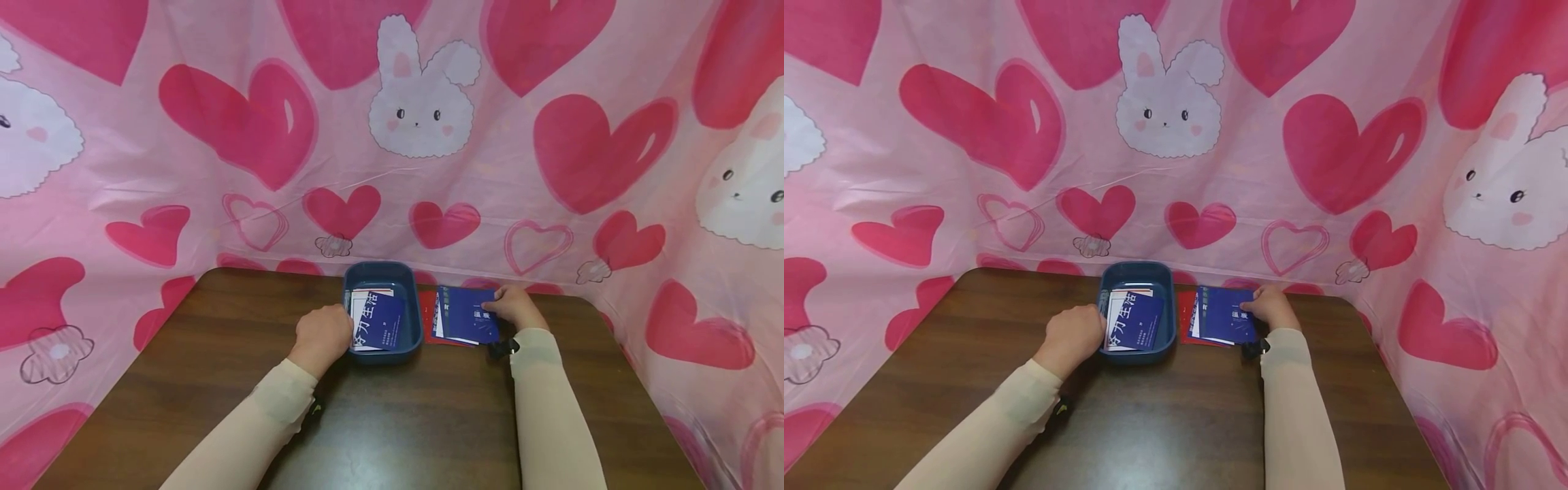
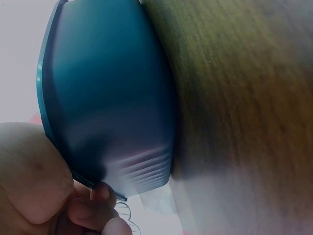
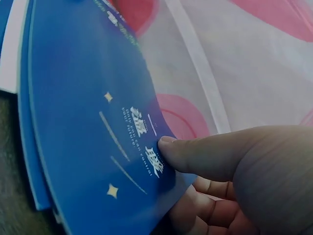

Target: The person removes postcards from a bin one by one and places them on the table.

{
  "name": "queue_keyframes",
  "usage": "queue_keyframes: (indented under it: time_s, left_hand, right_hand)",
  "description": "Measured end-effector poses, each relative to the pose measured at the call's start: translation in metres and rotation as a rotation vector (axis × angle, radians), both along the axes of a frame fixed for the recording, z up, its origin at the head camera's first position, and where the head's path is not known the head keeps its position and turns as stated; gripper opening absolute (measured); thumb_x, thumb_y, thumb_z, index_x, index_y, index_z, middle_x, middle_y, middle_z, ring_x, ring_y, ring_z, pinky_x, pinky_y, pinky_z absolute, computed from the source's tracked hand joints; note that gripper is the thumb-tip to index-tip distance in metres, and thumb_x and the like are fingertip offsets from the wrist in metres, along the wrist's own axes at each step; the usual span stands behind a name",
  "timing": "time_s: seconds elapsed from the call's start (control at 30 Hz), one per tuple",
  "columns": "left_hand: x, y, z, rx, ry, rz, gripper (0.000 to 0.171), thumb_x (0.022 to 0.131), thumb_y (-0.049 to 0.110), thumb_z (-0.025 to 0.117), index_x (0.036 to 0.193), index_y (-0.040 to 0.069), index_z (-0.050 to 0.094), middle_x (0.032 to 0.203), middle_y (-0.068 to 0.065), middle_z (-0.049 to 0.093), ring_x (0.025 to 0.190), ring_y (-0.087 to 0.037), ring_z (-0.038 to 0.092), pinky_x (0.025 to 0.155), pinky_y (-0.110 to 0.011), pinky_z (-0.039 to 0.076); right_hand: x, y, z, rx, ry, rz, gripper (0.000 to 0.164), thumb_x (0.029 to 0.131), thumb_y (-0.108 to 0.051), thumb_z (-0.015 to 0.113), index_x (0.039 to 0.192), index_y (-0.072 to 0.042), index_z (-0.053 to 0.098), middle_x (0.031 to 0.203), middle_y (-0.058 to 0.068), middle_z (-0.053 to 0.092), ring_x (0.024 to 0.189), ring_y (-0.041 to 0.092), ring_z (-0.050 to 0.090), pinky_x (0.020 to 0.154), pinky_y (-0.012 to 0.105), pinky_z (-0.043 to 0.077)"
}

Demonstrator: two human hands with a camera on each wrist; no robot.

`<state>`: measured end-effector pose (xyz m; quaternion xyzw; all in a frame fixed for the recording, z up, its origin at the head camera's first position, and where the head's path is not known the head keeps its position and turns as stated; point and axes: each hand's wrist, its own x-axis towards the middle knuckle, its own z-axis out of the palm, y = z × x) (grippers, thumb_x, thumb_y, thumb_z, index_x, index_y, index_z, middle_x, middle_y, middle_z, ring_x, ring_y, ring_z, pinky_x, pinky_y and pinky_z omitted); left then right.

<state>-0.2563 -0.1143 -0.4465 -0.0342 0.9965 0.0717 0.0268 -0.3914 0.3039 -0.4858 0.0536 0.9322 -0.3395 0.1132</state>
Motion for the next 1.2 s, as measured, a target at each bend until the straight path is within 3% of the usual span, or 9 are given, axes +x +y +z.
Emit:
queue_keyframes:
  time_s: [0.1, 0.23, 0.33, 0.47, 0.6, 0.77, 1.03, 1.2]
  left_hand:
    - [0.001, 0.0, 0.0, -0.006, 0.0, -0.005, 0.041, 0.095, 0.037, 0.083, 0.117, 0.002, 0.079, 0.088, -0.014, 0.076, 0.069, -0.031, 0.067, 0.065, -0.05, 0.068]
    - [0.001, 0.0, 0.001, -0.006, -0.005, -0.007, 0.044, 0.094, 0.038, 0.085, 0.118, 0.002, 0.079, 0.089, -0.013, 0.077, 0.069, -0.03, 0.067, 0.065, -0.05, 0.068]
    - [0.001, 0.0, 0.001, 0.001, -0.006, -0.004, 0.044, 0.093, 0.038, 0.086, 0.119, 0.002, 0.079, 0.089, -0.013, 0.077, 0.069, -0.03, 0.067, 0.065, -0.05, 0.068]
    - [0.001, 0.0, -0.001, 0.001, -0.003, -0.012, 0.044, 0.094, 0.038, 0.086, 0.118, 0.003, 0.08, 0.088, -0.013, 0.077, 0.069, -0.029, 0.067, 0.065, -0.05, 0.068]
    - [0.001, 0.0, -0.002, 0.0, -0.002, -0.011, 0.043, 0.093, 0.038, 0.086, 0.117, 0.003, 0.08, 0.087, -0.012, 0.076, 0.068, -0.029, 0.066, 0.065, -0.05, 0.068]
    - [0.002, 0.0, -0.001, 0.001, -0.007, -0.012, 0.043, 0.093, 0.038, 0.087, 0.118, 0.003, 0.08, 0.087, -0.012, 0.076, 0.068, -0.029, 0.066, 0.064, -0.049, 0.068]
    - [0.003, 0.001, 0.003, 0.0, 0.002, -0.011, 0.043, 0.093, 0.037, 0.087, 0.119, 0.003, 0.08, 0.088, -0.013, 0.077, 0.068, -0.029, 0.066, 0.065, -0.05, 0.068]
    - [0.002, 0.0, 0.001, 0.0, 0.014, -0.016, 0.043, 0.093, 0.036, 0.087, 0.118, 0.003, 0.08, 0.089, -0.013, 0.078, 0.069, -0.03, 0.067, 0.065, -0.051, 0.068]
  right_hand:
    - [0.004, -0.003, 0.002, 0.028, 0.016, -0.012, 0.036, 0.098, -0.03, 0.089, 0.097, -0.005, 0.063, 0.097, 0.015, 0.067, 0.098, 0.034, 0.063, 0.088, 0.048, 0.057]
    - [0.017, -0.011, 0.01, 0.067, 0.029, -0.014, 0.043, 0.101, -0.03, 0.086, 0.118, 0.005, 0.068, 0.122, 0.028, 0.071, 0.114, 0.044, 0.065, 0.109, 0.06, 0.058]
    - [0.019, -0.01, 0.009, 0.078, 0.04, -0.007, 0.05, 0.102, -0.031, 0.085, 0.129, 0.007, 0.067, 0.133, 0.032, 0.07, 0.12, 0.047, 0.065, 0.116, 0.065, 0.056]
    - [0.018, -0.004, 0.006, 0.071, 0.045, 0.005, 0.048, 0.103, -0.034, 0.084, 0.127, 0.004, 0.065, 0.127, 0.028, 0.07, 0.115, 0.043, 0.064, 0.109, 0.061, 0.058]
    - [0.018, 0.002, 0.007, 0.042, 0.032, 0.012, 0.045, 0.107, -0.038, 0.08, 0.123, 0.002, 0.064, 0.114, 0.022, 0.071, 0.102, 0.036, 0.065, 0.09, 0.047, 0.06]
    - [0.023, -0.007, 0.021, -0.06, 0.022, 0.027, 0.044, 0.11, -0.045, 0.074, 0.12, -0.002, 0.069, 0.099, 0.012, 0.069, 0.092, 0.028, 0.063, 0.077, 0.034, 0.055]
    - [0.028, -0.058, 0.054, -0.118, 0.125, 0.17, 0.036, 0.109, -0.039, 0.076, 0.118, -0.004, 0.073, 0.097, 0.012, 0.075, 0.088, 0.025, 0.072, 0.073, 0.031, 0.057]
    - [0.039, -0.096, 0.071, -0.142, 0.144, 0.277, 0.033, 0.109, -0.038, 0.077, 0.119, -0.007, 0.076, 0.102, 0.018, 0.079, 0.094, 0.036, 0.077, 0.073, 0.031, 0.062]
